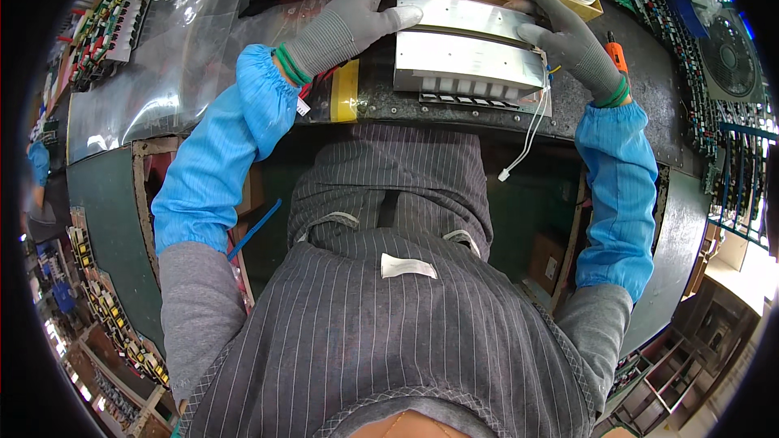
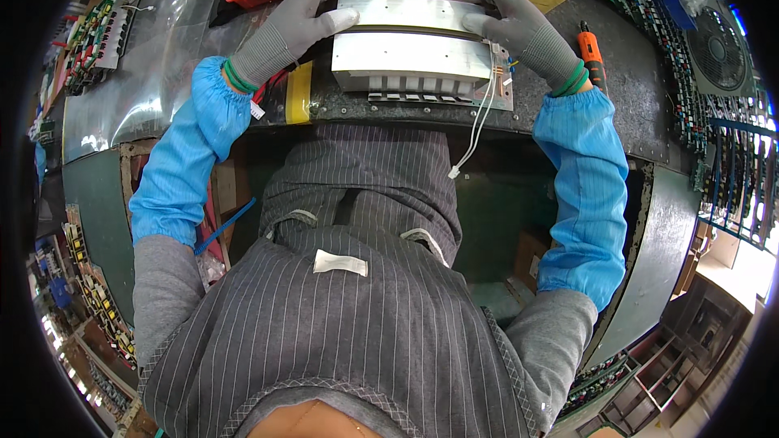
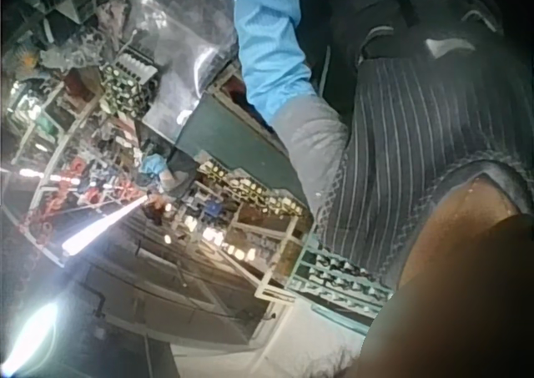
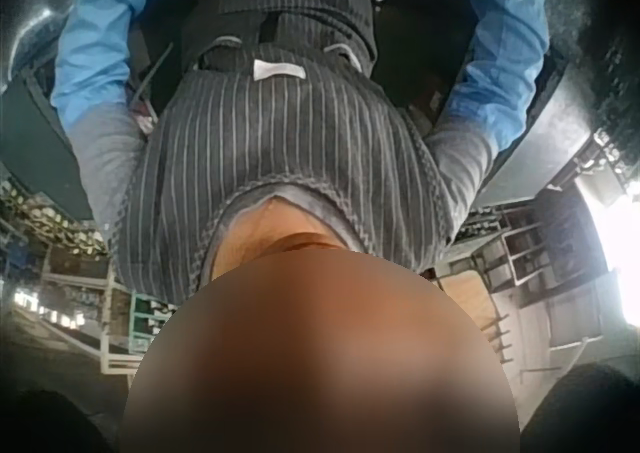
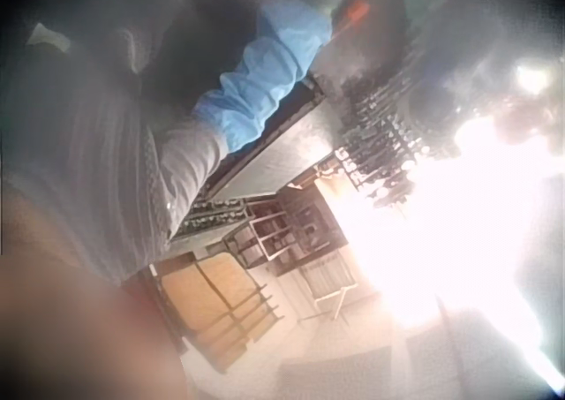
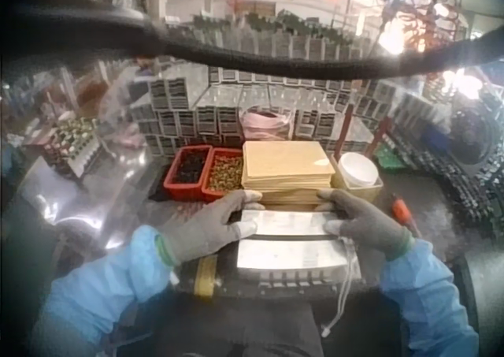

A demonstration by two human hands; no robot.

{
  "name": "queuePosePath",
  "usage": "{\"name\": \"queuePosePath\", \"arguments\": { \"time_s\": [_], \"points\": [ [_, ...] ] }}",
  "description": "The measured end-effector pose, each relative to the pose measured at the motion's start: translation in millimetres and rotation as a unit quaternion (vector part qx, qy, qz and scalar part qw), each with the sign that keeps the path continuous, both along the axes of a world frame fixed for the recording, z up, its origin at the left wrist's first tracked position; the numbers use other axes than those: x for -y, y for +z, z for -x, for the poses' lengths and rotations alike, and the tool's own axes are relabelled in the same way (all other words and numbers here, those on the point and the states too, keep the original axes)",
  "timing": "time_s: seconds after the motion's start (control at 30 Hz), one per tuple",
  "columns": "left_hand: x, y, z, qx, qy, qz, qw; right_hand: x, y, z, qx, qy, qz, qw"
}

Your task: Assembling electronic components, applying adhesive, and using a power screwdriver on a workbench.

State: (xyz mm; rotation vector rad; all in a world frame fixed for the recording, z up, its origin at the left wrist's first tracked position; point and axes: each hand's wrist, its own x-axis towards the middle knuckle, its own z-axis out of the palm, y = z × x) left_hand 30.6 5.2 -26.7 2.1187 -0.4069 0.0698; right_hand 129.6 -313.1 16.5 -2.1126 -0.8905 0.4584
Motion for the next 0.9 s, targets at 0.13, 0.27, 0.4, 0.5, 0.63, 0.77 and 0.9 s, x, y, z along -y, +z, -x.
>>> {"name": "queuePosePath", "arguments": {
  "time_s": [0.13,0.27,0.4,0.5,0.63,0.77,0.9],
  "points": [
    [0,5,1,0.000,0.007,-0.019,1.000,-2,3,1,0.007,0.000,0.001,1.000],
    [1,23,4,-0.038,-0.049,0.077,0.995,-4,7,3,0.009,-0.011,0.021,1.000],
    [4,24,9,-0.064,-0.026,0.088,0.994,-6,10,15,-0.116,-0.013,-0.089,0.989],
    [3,33,18,0.040,0.003,-0.037,0.999,8,3,32,-0.058,-0.059,-0.133,0.988],
    [-12,75,7,0.183,0.057,-0.143,0.971,32,-6,66,0.005,-0.150,-0.121,0.981],
    [-31,116,-65,0.260,0.092,-0.175,0.945,52,-25,88,-0.070,-0.265,-0.160,0.948],
    [-41,148,-139,0.182,0.134,-0.323,0.919,54,-53,103,0.052,-0.344,-0.177,0.921]
  ]
}}
